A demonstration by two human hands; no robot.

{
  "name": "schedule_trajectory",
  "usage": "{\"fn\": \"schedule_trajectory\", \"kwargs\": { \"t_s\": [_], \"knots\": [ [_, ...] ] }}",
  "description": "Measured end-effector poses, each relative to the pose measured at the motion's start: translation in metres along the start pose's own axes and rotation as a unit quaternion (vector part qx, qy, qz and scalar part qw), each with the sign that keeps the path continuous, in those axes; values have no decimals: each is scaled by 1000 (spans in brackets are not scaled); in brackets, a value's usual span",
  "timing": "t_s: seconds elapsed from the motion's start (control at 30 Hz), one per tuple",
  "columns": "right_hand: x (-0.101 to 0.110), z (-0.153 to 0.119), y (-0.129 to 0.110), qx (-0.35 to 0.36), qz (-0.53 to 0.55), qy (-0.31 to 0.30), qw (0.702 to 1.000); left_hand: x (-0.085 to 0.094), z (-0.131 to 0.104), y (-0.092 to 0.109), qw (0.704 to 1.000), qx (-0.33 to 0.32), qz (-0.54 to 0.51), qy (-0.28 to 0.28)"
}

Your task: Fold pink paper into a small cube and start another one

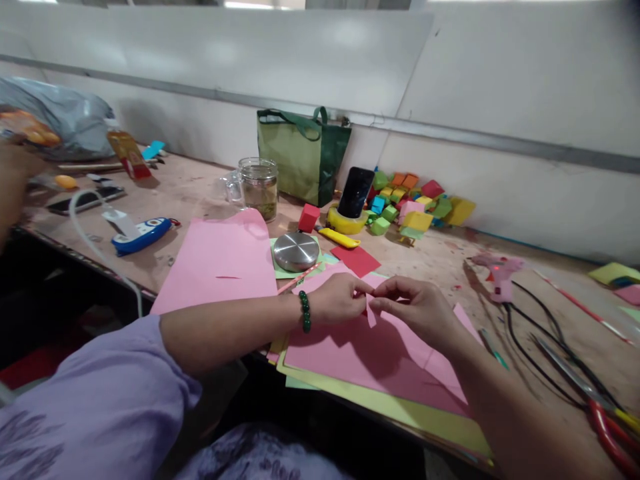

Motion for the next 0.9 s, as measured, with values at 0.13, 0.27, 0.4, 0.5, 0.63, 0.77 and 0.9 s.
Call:
{"fn": "schedule_trajectory", "kwargs": {
  "t_s": [0.13, 0.27, 0.4, 0.5, 0.63, 0.77, 0.9],
  "knots": [
    [-1, 1, 0, -11, -9, -28, 1000, 0, 0, 3, 999, 21, -20, -17],
    [0, 1, 1, -14, -36, -25, 999, 2, 3, 2, 997, 12, -63, -41],
    [0, -1, 0, -11, -66, -17, 998, 3, 4, -5, 996, 37, -75, -42],
    [-1, -2, -3, 3, -93, -7, 996, 2, 4, -6, 993, 48, -97, -39],
    [1, -5, -9, 49, -155, 50, 985, 1, 4, -3, 969, 66, -234, -38],
    [4, -6, -8, 71, -163, 111, 978, -8, 2, 4, 881, 81, -454, -105],
    [1, -5, -8, 66, -201, 85, 974, -17, -1, 7, 867, 83, -472, -138]
  ]
}}
Point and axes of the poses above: each hand's wrist, its own z-axis towards the middle knuckle, its own x-axis out of the back of the hand, y = z × x, the point moved 5 cm from there along z, towards the middle knuckle, and after that the axes turned 8 degrees about -y, right-handed, at the moved point
